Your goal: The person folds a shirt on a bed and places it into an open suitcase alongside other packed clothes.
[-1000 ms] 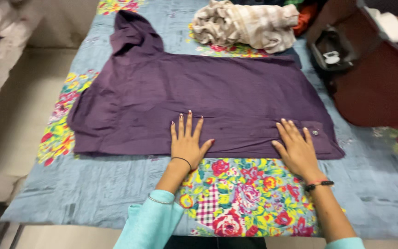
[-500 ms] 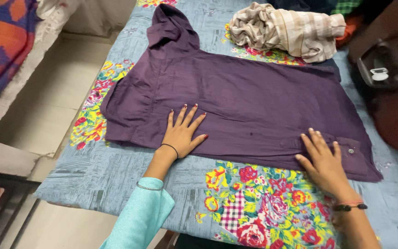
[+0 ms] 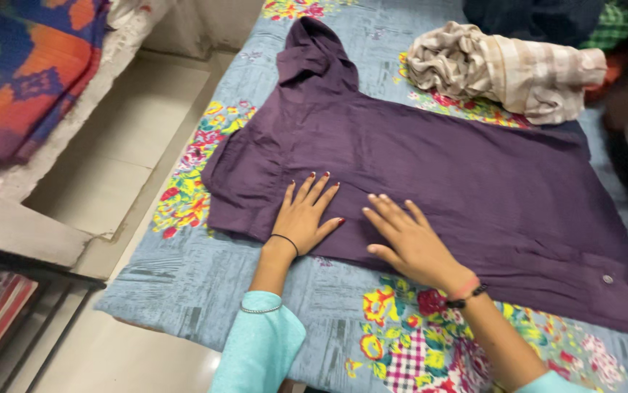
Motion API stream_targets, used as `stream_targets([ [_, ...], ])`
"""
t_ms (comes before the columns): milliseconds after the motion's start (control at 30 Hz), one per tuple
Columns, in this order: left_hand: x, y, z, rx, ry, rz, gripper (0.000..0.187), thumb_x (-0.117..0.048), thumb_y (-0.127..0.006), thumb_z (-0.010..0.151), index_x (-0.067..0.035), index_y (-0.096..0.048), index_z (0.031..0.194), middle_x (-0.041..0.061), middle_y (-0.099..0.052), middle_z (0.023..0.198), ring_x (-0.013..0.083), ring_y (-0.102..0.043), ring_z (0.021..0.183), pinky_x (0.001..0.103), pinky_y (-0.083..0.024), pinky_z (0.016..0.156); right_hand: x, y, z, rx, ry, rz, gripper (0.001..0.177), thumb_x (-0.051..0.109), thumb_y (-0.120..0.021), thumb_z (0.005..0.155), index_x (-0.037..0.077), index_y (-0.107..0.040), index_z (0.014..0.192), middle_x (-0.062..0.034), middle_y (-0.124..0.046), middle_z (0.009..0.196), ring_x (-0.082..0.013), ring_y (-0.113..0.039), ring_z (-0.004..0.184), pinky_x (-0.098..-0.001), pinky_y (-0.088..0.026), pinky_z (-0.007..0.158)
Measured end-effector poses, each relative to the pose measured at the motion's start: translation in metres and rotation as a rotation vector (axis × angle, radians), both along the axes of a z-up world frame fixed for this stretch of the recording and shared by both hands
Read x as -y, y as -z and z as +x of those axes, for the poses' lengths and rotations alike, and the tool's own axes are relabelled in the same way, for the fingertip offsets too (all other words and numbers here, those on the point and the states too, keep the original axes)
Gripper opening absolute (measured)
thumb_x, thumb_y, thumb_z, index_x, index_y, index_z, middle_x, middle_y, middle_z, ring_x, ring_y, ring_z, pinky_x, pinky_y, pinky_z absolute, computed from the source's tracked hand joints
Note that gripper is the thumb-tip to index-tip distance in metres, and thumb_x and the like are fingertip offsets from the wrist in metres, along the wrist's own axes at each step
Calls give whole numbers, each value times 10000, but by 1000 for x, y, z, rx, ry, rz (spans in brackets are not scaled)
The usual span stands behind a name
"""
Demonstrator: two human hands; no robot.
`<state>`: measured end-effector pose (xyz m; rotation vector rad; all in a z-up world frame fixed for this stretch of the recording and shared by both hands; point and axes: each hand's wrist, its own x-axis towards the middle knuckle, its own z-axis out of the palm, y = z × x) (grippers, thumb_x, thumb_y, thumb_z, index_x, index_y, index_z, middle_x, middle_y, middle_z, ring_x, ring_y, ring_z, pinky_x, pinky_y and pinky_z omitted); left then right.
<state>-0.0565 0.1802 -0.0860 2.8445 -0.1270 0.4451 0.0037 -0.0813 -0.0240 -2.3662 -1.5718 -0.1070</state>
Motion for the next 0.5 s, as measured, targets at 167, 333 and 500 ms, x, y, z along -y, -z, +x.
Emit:
stream_targets([
  [167, -12, -7, -2, 49, -61, -73, 697, -494, -707, 854, -147, -550, 1437, 122, -397, 1588, 366, -303, 1484, 552, -247, 1200, -66, 17, 13, 30, -37, -6, 664, 469, -516, 1000, 77, -407, 1525, -130, -321, 1643, -287, -278, 1525, -555, -177, 1204],
  [333, -18, -23, -8, 122, -184, -98, 574, -430, -787, 791, -157, -666, 1281, 126, -502, 1446, 379, -409, 1344, 510, -363, 1088, -98, 36, 31, 107, 30, -3, 697, 500, -504, 988, 83, -399, 1536, -117, -336, 1628, -274, -288, 1516, -558, -179, 1192],
  [500, -30, -22, -15, 161, -286, -134, 402, -387, -787, 806, -138, -718, 1114, 78, -632, 1200, 309, -541, 1158, 475, -457, 941, -96, 45, 32, 75, 44, 32, 702, 498, -515, 984, 88, -400, 1542, -109, -354, 1630, -262, -299, 1515, -544, -183, 1211],
])
